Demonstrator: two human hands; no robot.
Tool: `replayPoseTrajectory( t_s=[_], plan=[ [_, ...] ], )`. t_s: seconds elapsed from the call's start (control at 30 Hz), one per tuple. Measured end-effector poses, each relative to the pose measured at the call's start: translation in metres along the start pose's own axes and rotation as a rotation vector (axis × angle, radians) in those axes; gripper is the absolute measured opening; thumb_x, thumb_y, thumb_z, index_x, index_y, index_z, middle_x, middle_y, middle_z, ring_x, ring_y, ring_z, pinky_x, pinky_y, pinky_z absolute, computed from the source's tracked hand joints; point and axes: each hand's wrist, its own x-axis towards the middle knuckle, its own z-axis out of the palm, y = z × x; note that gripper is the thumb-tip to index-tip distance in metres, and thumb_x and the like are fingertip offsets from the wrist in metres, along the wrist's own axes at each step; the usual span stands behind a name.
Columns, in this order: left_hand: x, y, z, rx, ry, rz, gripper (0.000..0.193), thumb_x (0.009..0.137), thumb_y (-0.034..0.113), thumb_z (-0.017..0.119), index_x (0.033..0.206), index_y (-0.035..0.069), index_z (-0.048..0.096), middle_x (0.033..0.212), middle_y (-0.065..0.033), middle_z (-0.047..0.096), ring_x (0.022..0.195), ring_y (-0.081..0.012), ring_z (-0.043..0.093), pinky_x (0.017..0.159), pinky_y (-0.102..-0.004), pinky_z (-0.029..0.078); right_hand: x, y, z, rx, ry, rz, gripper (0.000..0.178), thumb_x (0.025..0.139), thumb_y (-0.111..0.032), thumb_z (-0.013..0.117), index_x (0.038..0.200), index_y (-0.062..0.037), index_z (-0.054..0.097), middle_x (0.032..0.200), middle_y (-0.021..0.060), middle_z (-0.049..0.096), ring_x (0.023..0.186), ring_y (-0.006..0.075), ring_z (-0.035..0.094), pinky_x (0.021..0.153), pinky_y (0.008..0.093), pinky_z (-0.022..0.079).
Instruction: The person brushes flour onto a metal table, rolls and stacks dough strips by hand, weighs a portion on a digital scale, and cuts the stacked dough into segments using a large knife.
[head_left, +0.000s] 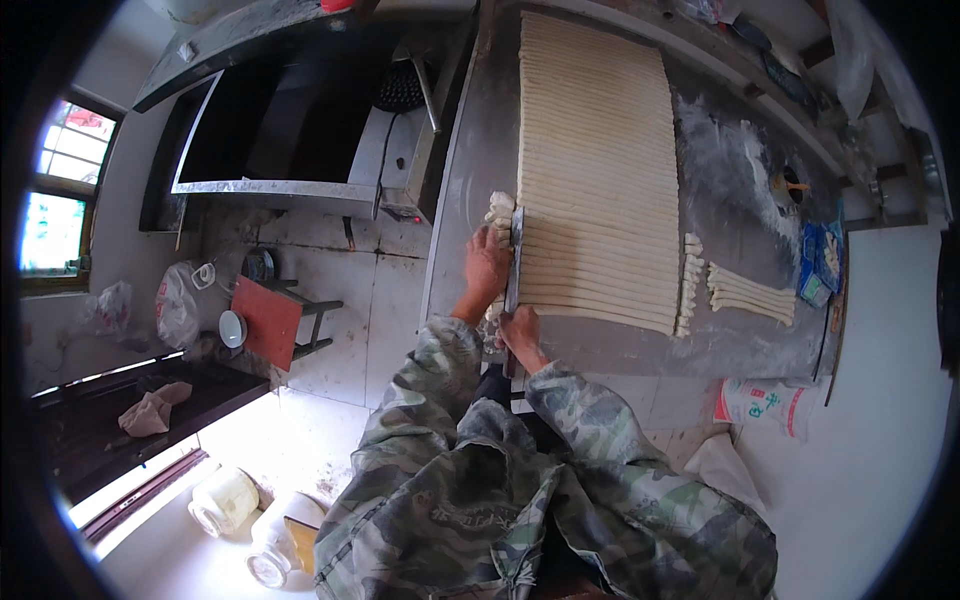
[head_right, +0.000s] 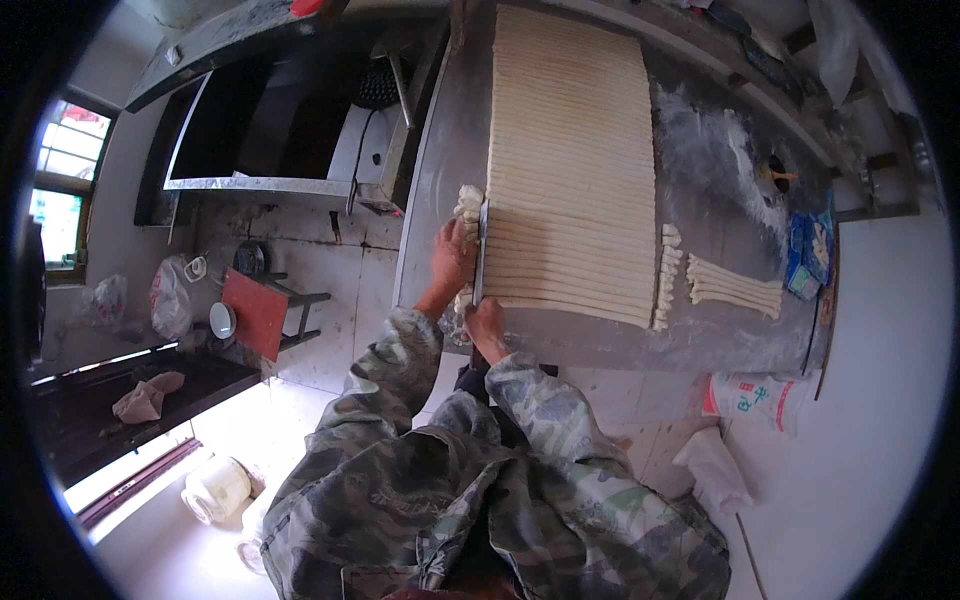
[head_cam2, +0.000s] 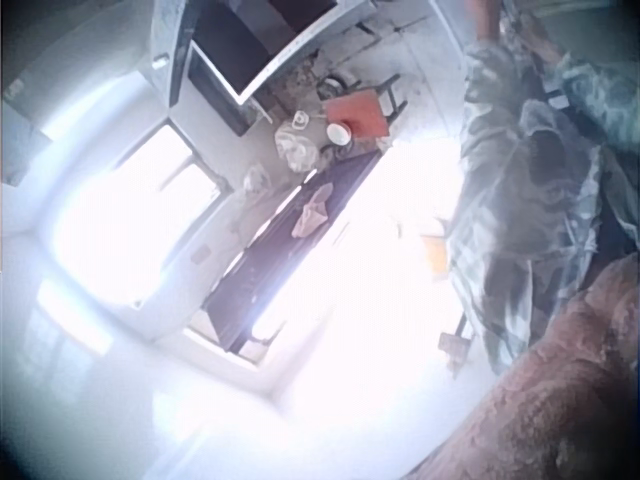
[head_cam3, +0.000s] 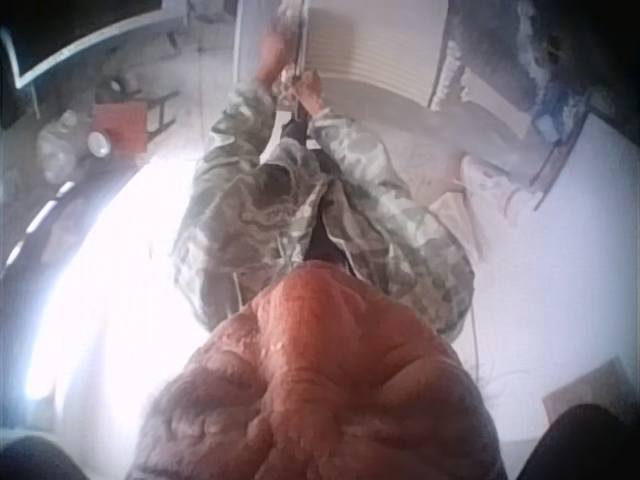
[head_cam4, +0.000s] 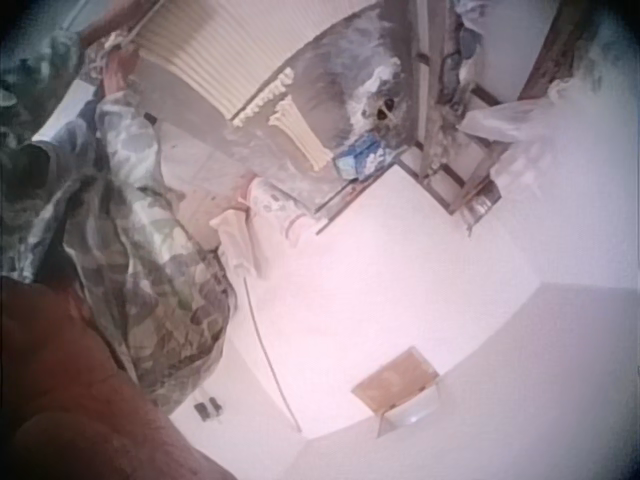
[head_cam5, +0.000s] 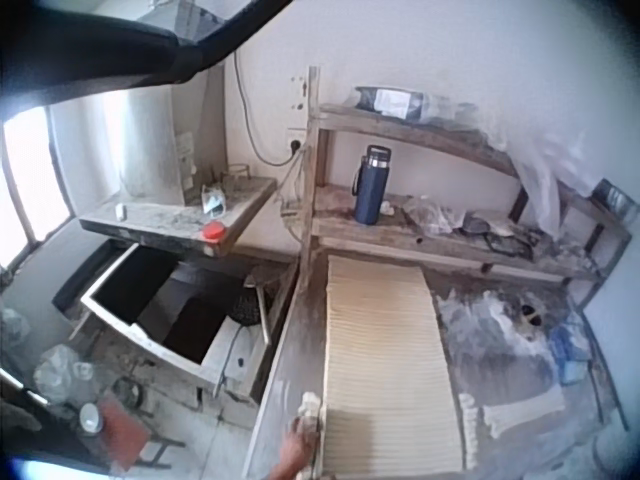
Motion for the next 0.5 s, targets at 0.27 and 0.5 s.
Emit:
replayPoseTrajectory(
  t_s=[0.27,0.5],
  plan=[
    [-0.002,-0.002,0.037,-0.449,0.205,-0.099,0.056,0.089,0.006,0.063,0.143,0.004,0.050,0.134,-0.0214,0.051,0.121,-0.0389,0.050,0.105,-0.0423,0.042,-0.018,-0.023,-0.027,0.188,-0.155,0.029,0.025,0.087,-0.009,0.062,0.067,0.0062,0.063,0.057,0.0140,0.064,0.046,0.0242,0.065,0.042,0.0377,0.053],
    [0.005,0.036,0.030,-0.344,0.227,-0.136,0.048,0.091,0.010,0.063,0.138,0.006,0.055,0.121,-0.0192,0.055,0.112,-0.0355,0.055,0.097,-0.0411,0.046,-0.032,-0.023,-0.062,0.078,-0.165,-0.110,0.029,0.086,-0.012,0.063,0.068,0.0111,0.061,0.061,0.0174,0.066,0.050,0.0287,0.068,0.046,0.0403,0.056]
  ],
)
